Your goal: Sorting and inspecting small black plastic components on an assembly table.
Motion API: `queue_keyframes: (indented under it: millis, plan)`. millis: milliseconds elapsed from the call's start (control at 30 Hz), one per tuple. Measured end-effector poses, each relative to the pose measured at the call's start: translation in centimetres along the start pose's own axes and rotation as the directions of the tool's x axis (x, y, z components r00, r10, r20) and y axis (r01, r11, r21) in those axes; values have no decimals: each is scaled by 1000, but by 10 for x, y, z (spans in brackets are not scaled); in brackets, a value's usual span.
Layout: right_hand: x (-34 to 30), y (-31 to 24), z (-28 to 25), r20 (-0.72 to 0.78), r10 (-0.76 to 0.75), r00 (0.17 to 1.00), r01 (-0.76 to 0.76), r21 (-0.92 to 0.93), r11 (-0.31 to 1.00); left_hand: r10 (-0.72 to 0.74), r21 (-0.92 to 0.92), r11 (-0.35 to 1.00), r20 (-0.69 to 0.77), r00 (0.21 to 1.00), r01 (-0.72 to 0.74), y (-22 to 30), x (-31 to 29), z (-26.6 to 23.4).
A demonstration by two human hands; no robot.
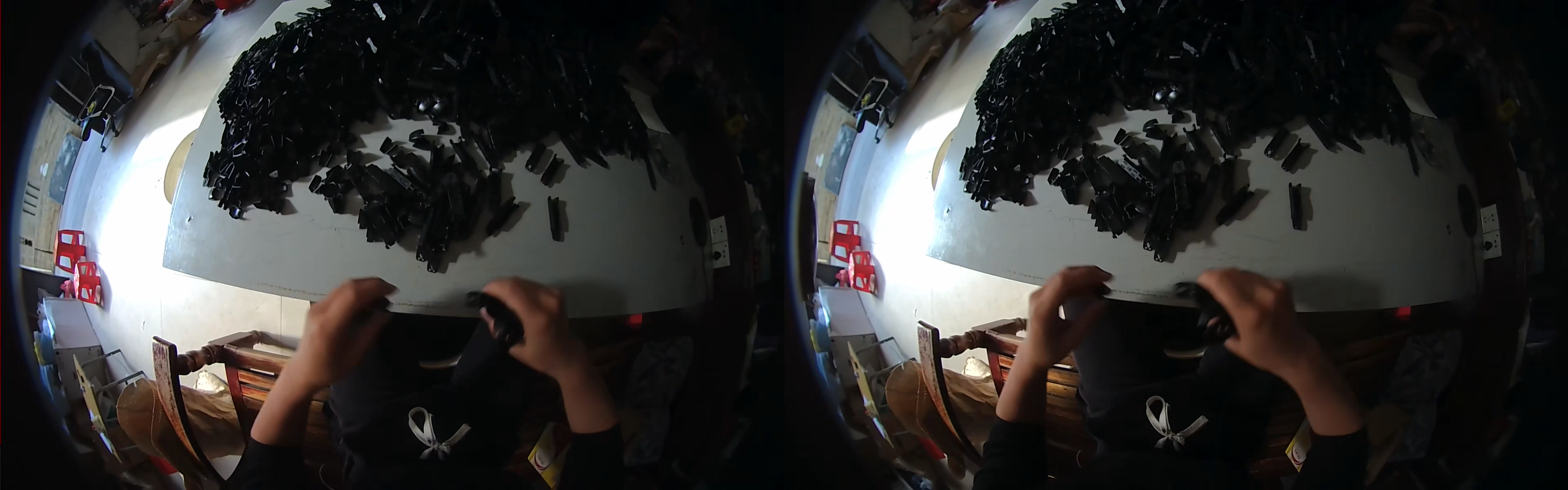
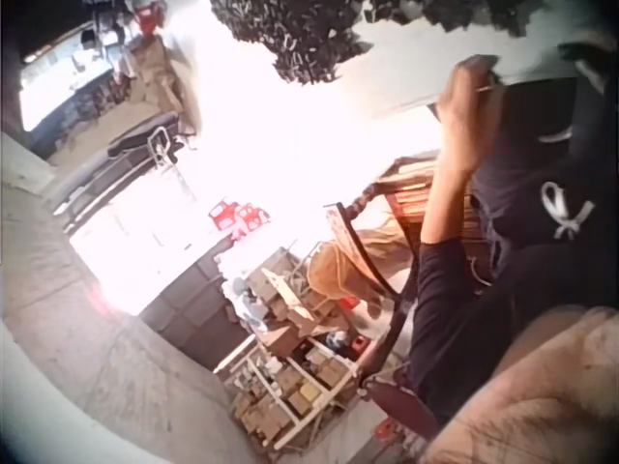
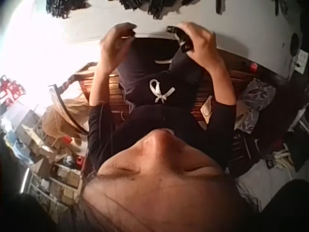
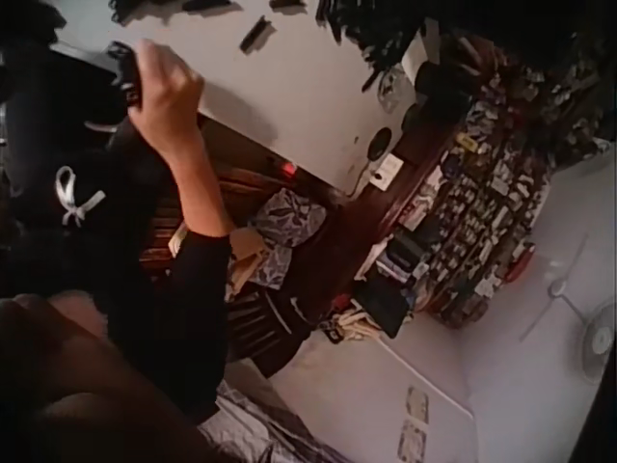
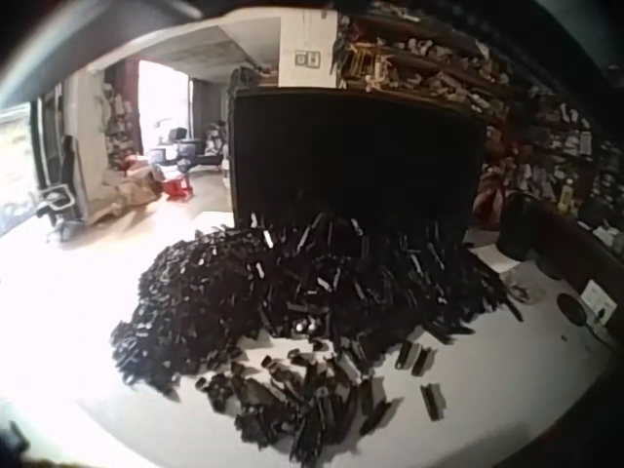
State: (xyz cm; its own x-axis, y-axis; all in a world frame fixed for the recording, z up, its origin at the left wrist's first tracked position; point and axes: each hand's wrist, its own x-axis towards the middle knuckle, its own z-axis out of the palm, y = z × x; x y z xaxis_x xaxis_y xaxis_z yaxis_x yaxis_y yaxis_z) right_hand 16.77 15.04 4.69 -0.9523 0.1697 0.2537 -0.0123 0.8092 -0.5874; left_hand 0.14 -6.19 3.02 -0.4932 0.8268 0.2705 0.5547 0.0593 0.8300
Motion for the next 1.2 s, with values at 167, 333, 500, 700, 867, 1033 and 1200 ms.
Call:
queue_keyframes:
  millis: [167,333,500,700,867,1033,1200]
  plan:
    - [-6,-19,8,-46,-77,996,82,131,988,38,-172,985,76,996,-25,16,1,19]
    - [-6,-24,6,9,-80,997,78,175,981,69,-222,974,88,994,-48,20,-2,25]
    - [-9,-24,5,29,-111,993,103,183,978,135,-165,980,143,980,-111,24,-1,19]
    - [-11,-29,12,62,-205,977,182,262,948,166,-342,937,243,956,-76,22,-5,23]
    - [-24,-40,42,-26,-317,948,310,298,903,35,-718,671,280,959,185,36,-11,42]
    - [-28,-49,47,6,-151,989,130,480,868,127,-730,677,242,962,94,28,-13,54]
    - [-24,-11,39,107,-87,991,58,245,968,114,-178,976,-63,991,-124,-5,1,45]
